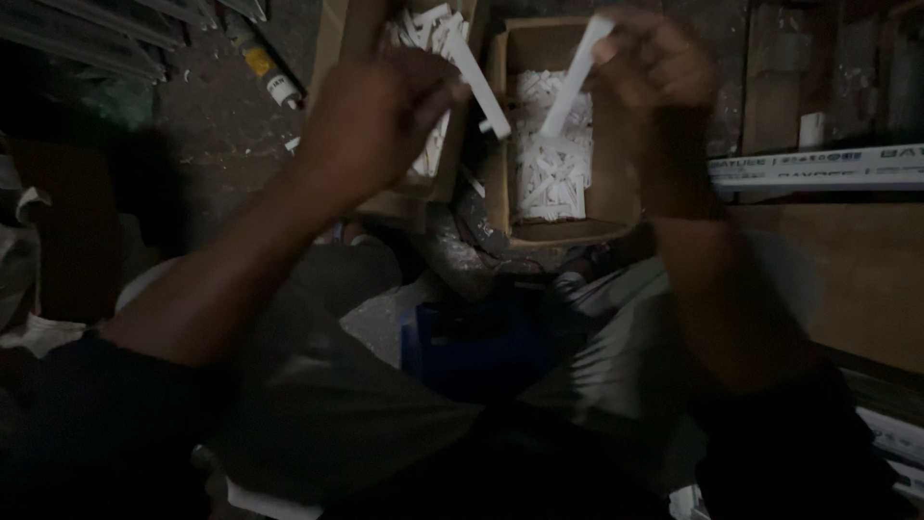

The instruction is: The person picks small white plastic clips from one cardboard box and places them into a second box. The hands repeatedly reach into the first box, select individual clips, and transfer them to the second box.

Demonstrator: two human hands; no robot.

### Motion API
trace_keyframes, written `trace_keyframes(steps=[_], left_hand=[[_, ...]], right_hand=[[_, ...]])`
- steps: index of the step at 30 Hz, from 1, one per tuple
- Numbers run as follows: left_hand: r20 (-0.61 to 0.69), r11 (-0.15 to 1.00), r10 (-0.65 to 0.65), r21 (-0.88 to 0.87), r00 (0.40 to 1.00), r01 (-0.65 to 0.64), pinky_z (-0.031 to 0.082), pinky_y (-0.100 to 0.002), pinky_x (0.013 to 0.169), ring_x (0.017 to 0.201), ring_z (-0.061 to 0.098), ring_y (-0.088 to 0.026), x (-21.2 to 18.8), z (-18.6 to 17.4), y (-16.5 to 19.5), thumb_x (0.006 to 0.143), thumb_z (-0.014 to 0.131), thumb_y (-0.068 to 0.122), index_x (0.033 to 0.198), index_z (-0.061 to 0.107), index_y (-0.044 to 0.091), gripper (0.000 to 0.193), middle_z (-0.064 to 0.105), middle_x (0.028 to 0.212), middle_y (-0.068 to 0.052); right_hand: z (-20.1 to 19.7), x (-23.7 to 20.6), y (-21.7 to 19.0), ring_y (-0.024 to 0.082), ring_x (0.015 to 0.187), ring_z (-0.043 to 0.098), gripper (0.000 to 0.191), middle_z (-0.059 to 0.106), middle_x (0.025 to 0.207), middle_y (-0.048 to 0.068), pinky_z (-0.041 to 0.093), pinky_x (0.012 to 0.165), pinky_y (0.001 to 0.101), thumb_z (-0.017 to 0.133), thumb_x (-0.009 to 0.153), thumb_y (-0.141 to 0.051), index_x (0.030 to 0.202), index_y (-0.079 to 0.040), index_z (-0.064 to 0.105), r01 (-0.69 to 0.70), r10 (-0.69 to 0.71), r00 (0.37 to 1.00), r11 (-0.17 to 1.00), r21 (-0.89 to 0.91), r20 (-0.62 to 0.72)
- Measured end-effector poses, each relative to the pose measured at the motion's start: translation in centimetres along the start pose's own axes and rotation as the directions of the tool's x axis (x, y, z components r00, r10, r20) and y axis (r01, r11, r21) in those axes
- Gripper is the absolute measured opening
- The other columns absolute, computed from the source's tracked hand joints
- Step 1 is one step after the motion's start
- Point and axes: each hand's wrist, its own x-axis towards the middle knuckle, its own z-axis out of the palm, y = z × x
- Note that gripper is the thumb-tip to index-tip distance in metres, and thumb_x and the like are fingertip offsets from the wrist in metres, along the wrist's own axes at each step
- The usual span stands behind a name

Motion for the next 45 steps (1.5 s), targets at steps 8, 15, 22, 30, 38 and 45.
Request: trace_keyframes(steps=[8, 15, 22, 30, 38, 45], left_hand=[[-0.096, 0.989, 0.146, -0.004, 0.985, -0.148, 0.055, -0.042, 0.073, 0.082, 0.072, -0.025, -0.6, 0.4, -2.1, 0.114, 0.072, 0.02, 0.109, 0.078, 0.001, 0.02, 0.076, 0.099, -0.014], [-0.011, 0.959, 0.024, -0.284, 1.0, -0.026, 0.059, -0.034, 0.076, 0.089, 0.077, -0.019, -0.5, 2.3, -0.4, 0.11, 0.072, 0.02, 0.117, 0.078, 0.007, 0.017, 0.078, 0.106, -0.01], [-0.112, 0.969, 0.155, -0.177, 0.982, -0.173, 0.061, -0.037, 0.086, 0.104, 0.077, -0.026, -0.6, 3.8, -2.7, 0.115, 0.065, 0.02, 0.135, 0.069, 0.003, 0.026, 0.077, 0.12, -0.016], [0.01, 0.997, -0.071, 0.03, 0.997, 0.071, 0.061, -0.043, 0.073, 0.086, 0.076, -0.023, 0.1, 3.4, -7.5, 0.114, 0.069, 0.03, 0.13, 0.071, 0.005, 0.029, 0.077, 0.103, -0.012], [0.545, 0.613, -0.346, 0.747, 0.764, -0.256, 0.062, -0.045, 0.075, 0.093, 0.074, -0.029, 1.1, 9.7, -14.5, 0.094, 0.076, 0.021, 0.114, 0.077, 0.012, 0.022, 0.075, 0.105, -0.015], [0.003, 0.864, -0.375, 0.363, 0.927, 0.349, 0.059, -0.053, 0.082, 0.1, 0.07, -0.04, 3.1, 16.5, -18.6, 0.086, 0.075, 0.012, 0.119, 0.067, 0.005, 0.034, 0.072, 0.111, -0.023]], right_hand=[[-3.2, 0.2, 0.0, 0.021, 0.086, 0.068, 0.012, 0.072, 0.101, 0.01, 0.058, 0.08, 0.0361, 0.075, 0.115, -0.013, 0.119, -0.002, 0.071, 0.082, -0.057, 0.997, 0.659, -0.748, 0.058], [0.7, -0.5, -2.1, 0.017, 0.107, 0.076, 0.029, 0.074, 0.119, 0.01, 0.065, 0.095, 0.0325, 0.068, 0.114, -0.023, 0.133, -0.001, 0.063, 0.167, -0.049, 0.858, 0.968, -0.188, 0.511], [-2.3, -0.5, -1.5, 0.018, 0.093, 0.078, 0.021, 0.076, 0.105, 0.014, 0.065, 0.082, 0.0327, 0.076, 0.114, -0.019, 0.116, 0.002, 0.073, 0.348, -0.017, 0.835, 0.791, -0.504, 0.55], [-5.9, -1.2, -1.5, 0.027, 0.087, 0.076, 0.023, 0.078, 0.1, 0.014, 0.061, 0.074, 0.0396, 0.082, 0.097, -0.028, 0.104, -0.007, 0.077, 0.693, -0.007, 0.705, 0.222, -0.686, 0.709], [-5.0, -1.6, -3.2, 0.029, 0.088, 0.076, 0.04, 0.076, 0.1, 0.018, 0.06, 0.075, 0.0426, 0.078, 0.102, -0.038, 0.123, -0.004, 0.075, 0.235, 0.223, 0.888, 0.531, -0.814, 0.402], [-4.8, -0.6, -2.0, 0.033, 0.086, 0.076, 0.047, 0.077, 0.102, 0.018, 0.06, 0.074, 0.0461, 0.073, 0.098, -0.045, 0.124, -0.006, 0.074, 0.14, 0.337, 0.882, 0.48, -0.866, 0.329]])
